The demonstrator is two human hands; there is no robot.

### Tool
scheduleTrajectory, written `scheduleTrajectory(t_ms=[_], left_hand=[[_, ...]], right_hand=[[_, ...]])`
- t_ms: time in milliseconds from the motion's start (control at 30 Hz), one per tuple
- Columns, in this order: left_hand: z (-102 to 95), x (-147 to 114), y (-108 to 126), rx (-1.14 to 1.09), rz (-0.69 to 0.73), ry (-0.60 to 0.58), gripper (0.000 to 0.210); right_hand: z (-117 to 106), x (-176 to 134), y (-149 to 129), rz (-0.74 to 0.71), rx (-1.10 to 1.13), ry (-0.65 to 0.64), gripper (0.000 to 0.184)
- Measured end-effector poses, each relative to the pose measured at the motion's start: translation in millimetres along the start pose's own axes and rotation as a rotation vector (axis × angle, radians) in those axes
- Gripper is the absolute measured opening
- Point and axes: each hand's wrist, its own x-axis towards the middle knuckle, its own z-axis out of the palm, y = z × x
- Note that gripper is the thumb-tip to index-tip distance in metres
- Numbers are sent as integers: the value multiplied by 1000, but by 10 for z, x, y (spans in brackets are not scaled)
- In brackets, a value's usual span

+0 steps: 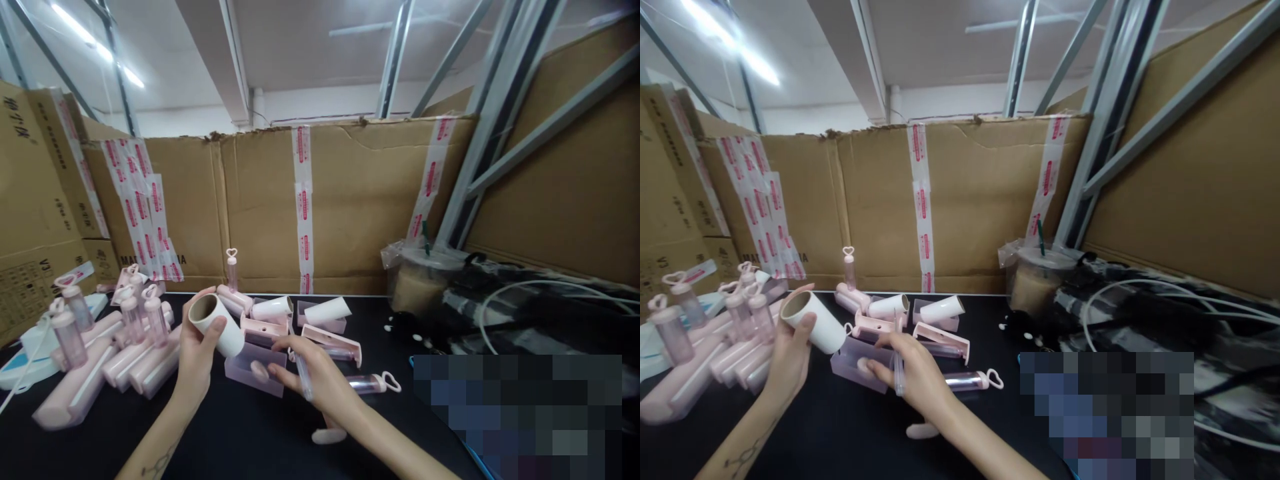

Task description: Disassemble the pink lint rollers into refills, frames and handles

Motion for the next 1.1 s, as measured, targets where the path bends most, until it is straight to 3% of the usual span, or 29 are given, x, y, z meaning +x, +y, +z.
scheduleTrajectory(t_ms=[133,300,500,767,933,1100], left_hand=[[90,-88,8,-345,-304,-134,44],[194,-213,11,-401,-462,-330,27],[172,-254,-22,-368,-503,-352,32],[118,-203,54,-292,-504,-370,40],[131,-180,110,-323,-480,-399,36],[133,-187,-8,-344,-486,-414,31]], right_hand=[[2,-38,-18,47,155,93,33],[-81,-53,8,159,491,162,43],[-174,-59,15,201,589,141,31],[-131,-63,37,227,624,124,28],[-101,-20,-18,223,562,162,29],[-110,-4,57,232,617,117,24]])
